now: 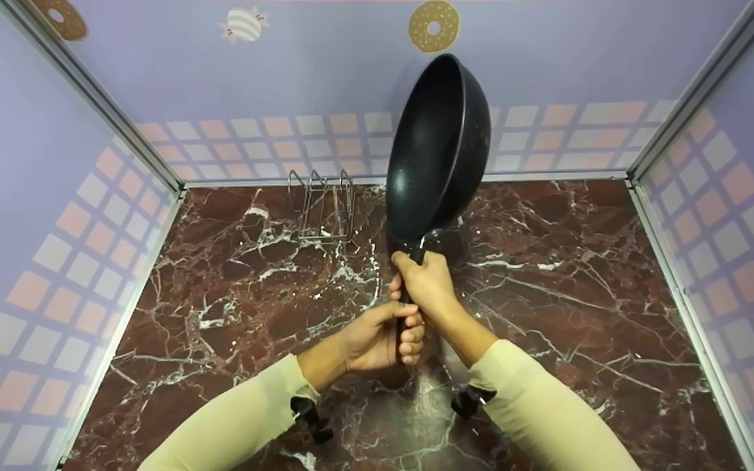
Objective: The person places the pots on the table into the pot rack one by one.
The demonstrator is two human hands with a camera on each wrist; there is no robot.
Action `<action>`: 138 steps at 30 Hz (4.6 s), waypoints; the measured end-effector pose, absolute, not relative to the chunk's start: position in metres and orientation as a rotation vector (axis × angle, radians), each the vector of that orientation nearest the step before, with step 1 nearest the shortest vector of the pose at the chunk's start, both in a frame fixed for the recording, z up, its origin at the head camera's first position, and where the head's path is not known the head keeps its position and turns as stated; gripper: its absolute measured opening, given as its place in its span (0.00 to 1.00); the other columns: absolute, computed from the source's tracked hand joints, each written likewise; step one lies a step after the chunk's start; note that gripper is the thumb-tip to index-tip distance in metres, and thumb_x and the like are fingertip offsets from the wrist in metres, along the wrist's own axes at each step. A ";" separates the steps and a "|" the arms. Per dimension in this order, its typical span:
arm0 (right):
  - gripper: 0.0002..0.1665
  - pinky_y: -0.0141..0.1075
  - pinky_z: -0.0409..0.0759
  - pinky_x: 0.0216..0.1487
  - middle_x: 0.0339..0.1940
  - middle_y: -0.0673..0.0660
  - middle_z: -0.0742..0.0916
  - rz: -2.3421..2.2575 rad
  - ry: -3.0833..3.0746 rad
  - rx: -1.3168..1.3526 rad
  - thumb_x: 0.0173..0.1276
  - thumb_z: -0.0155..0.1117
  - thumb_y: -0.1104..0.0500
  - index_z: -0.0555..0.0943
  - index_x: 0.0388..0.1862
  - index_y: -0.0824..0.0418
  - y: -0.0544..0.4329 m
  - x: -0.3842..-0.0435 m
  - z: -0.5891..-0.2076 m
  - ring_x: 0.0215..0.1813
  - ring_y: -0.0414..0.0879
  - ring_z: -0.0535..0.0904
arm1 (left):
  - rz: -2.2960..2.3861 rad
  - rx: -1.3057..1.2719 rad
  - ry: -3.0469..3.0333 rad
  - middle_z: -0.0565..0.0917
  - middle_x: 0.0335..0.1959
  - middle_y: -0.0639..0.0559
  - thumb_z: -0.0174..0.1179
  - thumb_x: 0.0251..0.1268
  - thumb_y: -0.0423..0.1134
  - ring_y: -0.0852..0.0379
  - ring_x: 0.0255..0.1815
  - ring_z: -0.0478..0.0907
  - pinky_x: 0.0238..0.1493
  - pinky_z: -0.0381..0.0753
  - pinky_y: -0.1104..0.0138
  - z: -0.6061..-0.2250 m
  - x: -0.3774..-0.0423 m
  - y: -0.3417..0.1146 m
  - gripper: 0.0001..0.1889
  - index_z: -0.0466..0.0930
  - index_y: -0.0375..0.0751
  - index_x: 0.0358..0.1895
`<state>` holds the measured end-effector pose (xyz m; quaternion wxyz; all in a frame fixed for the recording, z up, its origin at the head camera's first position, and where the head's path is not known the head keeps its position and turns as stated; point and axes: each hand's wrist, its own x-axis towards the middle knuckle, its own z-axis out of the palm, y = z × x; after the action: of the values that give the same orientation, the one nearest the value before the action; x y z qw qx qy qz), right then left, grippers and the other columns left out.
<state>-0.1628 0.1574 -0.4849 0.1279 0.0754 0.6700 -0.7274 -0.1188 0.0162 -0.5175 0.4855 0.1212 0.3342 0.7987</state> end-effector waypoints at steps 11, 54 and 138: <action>0.30 0.30 0.76 0.15 0.10 0.47 0.81 -2.119 1.955 0.183 0.82 0.62 0.54 0.78 0.13 0.55 0.144 -0.166 -0.476 0.12 0.40 0.76 | 1.963 0.296 0.825 0.82 0.25 0.61 0.38 0.86 0.44 0.64 0.28 0.77 0.38 0.81 0.71 -0.508 -0.119 0.003 0.19 0.74 0.54 0.33; 0.27 0.31 0.77 0.16 0.10 0.48 0.81 -2.115 1.934 0.023 0.81 0.63 0.55 0.79 0.17 0.57 0.091 -0.166 -0.443 0.12 0.40 0.77 | 2.061 0.327 0.830 0.84 0.25 0.61 0.38 0.86 0.44 0.64 0.27 0.80 0.37 0.83 0.70 -0.481 -0.109 -0.045 0.19 0.75 0.52 0.33; 0.27 0.35 0.82 0.25 0.14 0.51 0.86 -1.844 2.261 0.109 0.71 0.80 0.39 0.82 0.37 0.59 -0.027 -0.179 -0.447 0.16 0.44 0.83 | 2.158 0.392 0.653 0.81 0.21 0.62 0.50 0.77 0.47 0.67 0.20 0.77 0.24 0.75 0.74 -0.504 -0.116 -0.147 0.13 0.81 0.47 0.36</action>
<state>-0.1788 -0.0270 -0.4467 0.1108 0.0370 0.7696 -0.6278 -0.1163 -0.1472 -0.5043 0.4137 0.1561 0.2596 0.8585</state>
